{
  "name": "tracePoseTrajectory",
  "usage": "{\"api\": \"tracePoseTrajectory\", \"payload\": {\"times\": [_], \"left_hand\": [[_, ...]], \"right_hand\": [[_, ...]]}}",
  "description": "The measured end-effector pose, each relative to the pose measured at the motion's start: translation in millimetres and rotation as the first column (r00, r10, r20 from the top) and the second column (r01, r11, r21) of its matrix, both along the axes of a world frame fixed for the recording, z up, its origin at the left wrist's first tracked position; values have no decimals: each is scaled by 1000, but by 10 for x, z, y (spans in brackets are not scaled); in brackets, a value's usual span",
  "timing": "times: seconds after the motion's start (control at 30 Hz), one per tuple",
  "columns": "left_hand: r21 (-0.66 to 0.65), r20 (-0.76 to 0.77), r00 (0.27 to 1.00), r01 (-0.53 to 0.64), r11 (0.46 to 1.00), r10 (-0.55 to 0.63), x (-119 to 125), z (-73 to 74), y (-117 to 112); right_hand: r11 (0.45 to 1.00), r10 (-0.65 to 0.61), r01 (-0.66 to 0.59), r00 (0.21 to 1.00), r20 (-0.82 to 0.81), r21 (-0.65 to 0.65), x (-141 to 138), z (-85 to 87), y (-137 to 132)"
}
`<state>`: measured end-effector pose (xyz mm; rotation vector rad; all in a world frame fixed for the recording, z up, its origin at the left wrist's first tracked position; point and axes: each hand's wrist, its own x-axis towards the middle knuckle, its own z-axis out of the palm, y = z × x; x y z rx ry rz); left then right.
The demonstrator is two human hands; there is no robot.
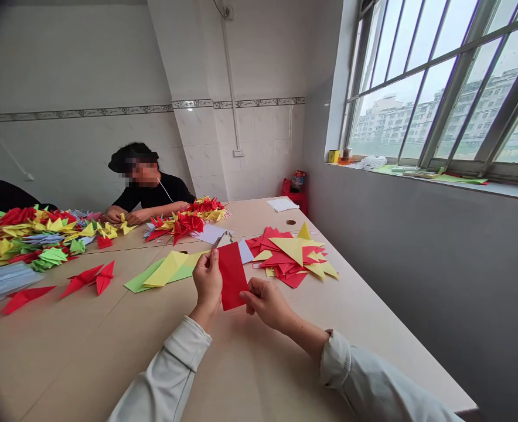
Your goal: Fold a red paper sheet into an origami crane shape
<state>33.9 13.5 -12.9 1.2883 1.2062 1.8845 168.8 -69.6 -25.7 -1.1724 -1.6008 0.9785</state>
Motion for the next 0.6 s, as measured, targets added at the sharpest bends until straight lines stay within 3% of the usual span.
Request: {"api": "tracePoseTrajectory", "payload": {"times": [0.3,0.43,0.5,0.6], "left_hand": [[23,-28,998,65,998,-64,6,76,-96],[15,-39,992,121,993,-121,2,112,-141],[16,-109,978,180,984,-177,0,131,-179],[-8,-232,911,348,938,-340,35,145,-257]], "right_hand": [[993,98,-104,991,-95,-62,94,38,-7],[954,252,-265,962,-100,-140,246,88,7],[938,306,-320,945,-114,-136,332,164,14],[970,218,-235,955,-201,-65,425,282,20]]}}
